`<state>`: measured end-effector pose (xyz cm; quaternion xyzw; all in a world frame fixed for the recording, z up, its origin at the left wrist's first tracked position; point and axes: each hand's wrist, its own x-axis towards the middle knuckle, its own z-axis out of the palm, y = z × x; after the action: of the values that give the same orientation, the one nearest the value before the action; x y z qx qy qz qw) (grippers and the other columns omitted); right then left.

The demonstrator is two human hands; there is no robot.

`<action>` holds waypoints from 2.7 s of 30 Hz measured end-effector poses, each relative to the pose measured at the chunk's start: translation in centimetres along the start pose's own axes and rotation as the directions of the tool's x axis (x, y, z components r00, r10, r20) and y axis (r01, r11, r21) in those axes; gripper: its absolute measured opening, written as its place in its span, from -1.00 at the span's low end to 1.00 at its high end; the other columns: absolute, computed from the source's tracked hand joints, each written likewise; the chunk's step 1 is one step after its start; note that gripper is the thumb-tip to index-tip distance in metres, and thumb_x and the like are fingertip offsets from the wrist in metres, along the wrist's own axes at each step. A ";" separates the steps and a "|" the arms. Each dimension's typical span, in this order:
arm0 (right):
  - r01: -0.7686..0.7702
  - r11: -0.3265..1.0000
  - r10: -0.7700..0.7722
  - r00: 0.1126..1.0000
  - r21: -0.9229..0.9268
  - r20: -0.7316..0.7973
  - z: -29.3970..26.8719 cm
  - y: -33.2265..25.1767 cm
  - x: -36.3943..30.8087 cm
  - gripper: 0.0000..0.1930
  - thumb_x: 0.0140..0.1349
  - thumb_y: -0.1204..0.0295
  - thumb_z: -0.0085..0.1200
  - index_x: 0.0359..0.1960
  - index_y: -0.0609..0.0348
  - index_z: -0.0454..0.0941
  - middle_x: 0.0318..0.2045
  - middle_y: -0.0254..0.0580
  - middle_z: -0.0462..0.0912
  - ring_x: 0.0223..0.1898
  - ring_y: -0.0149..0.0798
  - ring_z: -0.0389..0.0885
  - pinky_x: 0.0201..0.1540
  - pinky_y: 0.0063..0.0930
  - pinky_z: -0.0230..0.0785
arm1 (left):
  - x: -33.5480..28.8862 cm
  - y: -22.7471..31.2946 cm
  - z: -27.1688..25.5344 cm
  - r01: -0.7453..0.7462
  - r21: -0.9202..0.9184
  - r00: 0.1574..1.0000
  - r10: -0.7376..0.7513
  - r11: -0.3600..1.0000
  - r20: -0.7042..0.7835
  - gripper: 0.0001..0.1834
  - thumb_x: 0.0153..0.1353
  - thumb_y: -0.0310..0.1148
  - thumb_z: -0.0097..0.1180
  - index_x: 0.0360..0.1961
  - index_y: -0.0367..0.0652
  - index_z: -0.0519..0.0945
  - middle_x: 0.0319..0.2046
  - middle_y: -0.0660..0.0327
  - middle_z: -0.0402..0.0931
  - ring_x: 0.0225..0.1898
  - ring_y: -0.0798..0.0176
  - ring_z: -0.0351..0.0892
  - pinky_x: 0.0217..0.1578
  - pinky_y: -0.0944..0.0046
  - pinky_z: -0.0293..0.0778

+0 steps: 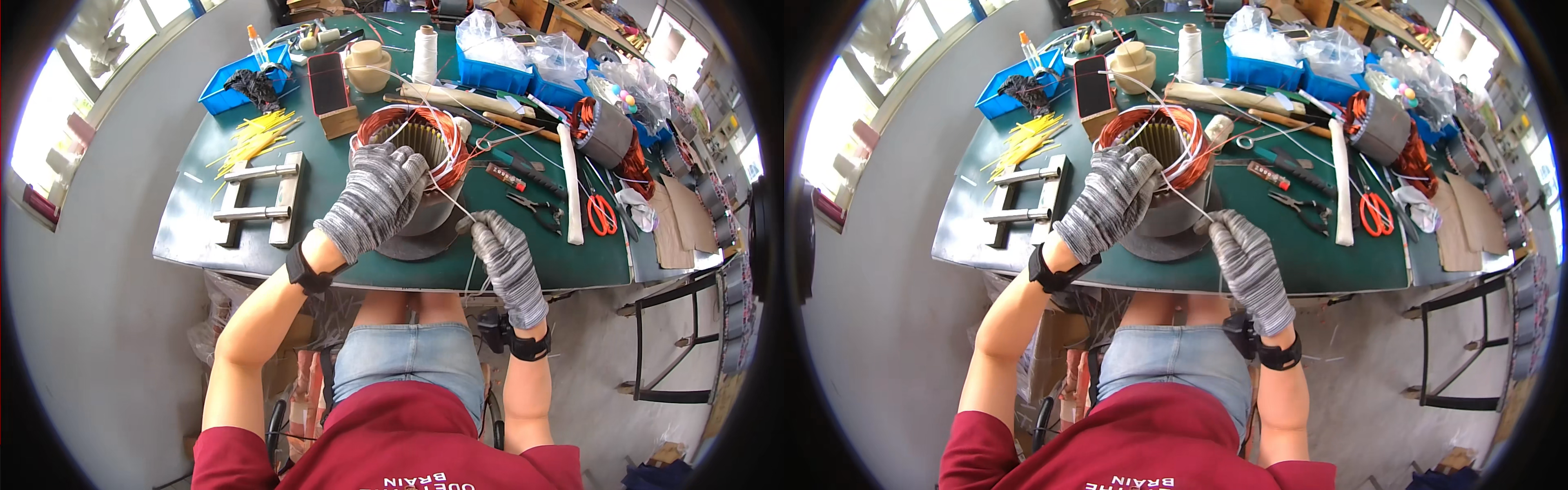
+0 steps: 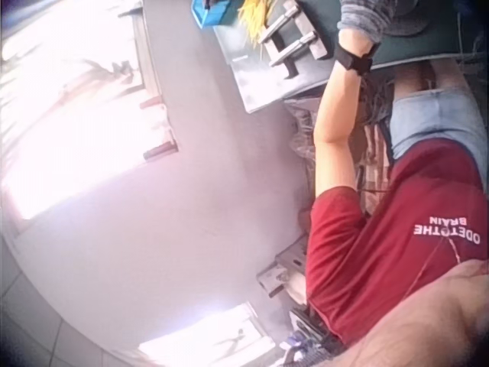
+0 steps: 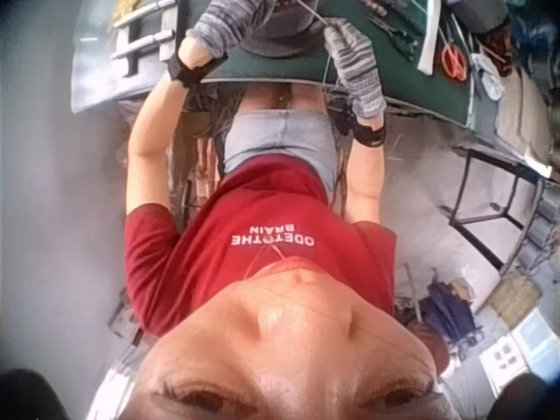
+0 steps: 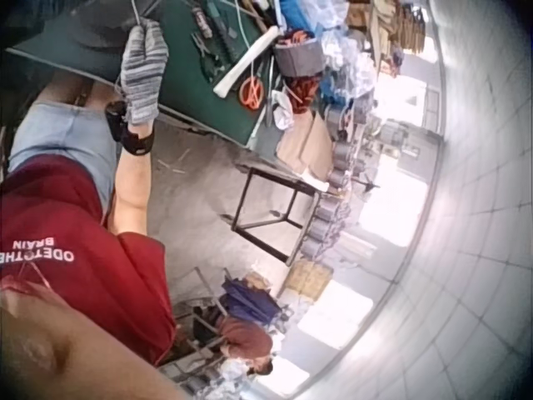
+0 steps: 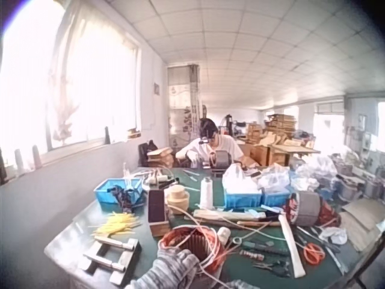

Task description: The person is winding copper wire around a motor stator and tying them in place using string and zip ties.

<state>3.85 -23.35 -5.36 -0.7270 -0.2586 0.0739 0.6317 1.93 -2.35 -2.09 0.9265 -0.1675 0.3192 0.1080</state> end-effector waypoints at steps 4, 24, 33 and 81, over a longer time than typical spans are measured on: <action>-0.500 0.594 0.159 0.841 0.631 0.517 -0.5 -2.8 -0.3 -0.84 0.24 0.44 -0.04 -0.21 0.21 0.52 -0.63 -0.50 0.32 -0.62 -0.62 0.20 -0.57 -0.74 0.09 | 0.1 -1.2 0.0 -0.062 -0.016 0.998 0.062 0.998 0.000 -0.92 0.02 -0.46 0.02 -0.41 -0.17 0.44 -0.48 0.11 0.41 -0.37 0.00 0.43 -0.29 0.03 0.31; -0.352 0.436 0.236 0.933 0.828 0.272 5.7 -1.5 1.4 -0.82 0.31 0.23 -0.11 -0.29 0.04 0.40 -0.66 -0.54 0.19 -0.72 -0.67 0.09 -0.71 -0.81 -0.08 | 0.2 -2.6 -0.7 -0.187 0.144 0.963 0.210 0.972 -0.168 -0.86 0.00 -0.30 0.03 -0.43 -0.09 0.44 -0.43 0.15 0.40 -0.33 0.04 0.41 -0.27 0.06 0.30; -0.270 0.536 0.170 0.963 0.800 0.211 6.2 -0.1 0.4 -0.81 0.31 0.25 -0.12 -0.25 0.05 0.47 -0.57 -0.47 0.34 -0.63 -0.66 0.20 -0.61 -0.83 0.09 | -2.4 -3.0 -4.9 0.083 -0.233 0.992 -0.102 0.969 -0.073 -0.71 0.06 -0.40 0.10 -0.16 -0.22 0.49 -0.27 0.11 0.48 -0.19 0.13 0.45 -0.09 0.21 0.35; -0.257 0.476 0.167 0.965 0.841 0.200 6.5 0.5 0.4 -0.82 0.31 0.26 -0.12 -0.24 0.04 0.46 -0.59 -0.46 0.31 -0.71 -0.64 0.06 -0.67 -0.83 -0.01 | -5.1 -1.5 -0.8 0.189 -0.464 0.918 -0.323 0.866 -0.230 -0.84 0.00 -0.53 0.15 -0.33 -0.16 0.57 -0.45 0.21 0.49 -0.38 0.16 0.46 -0.28 0.26 0.36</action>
<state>1.54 -17.45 -6.99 -0.3383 -0.1239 0.3026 0.8824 -1.71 0.54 -4.83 0.8338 -0.0897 0.3934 0.3768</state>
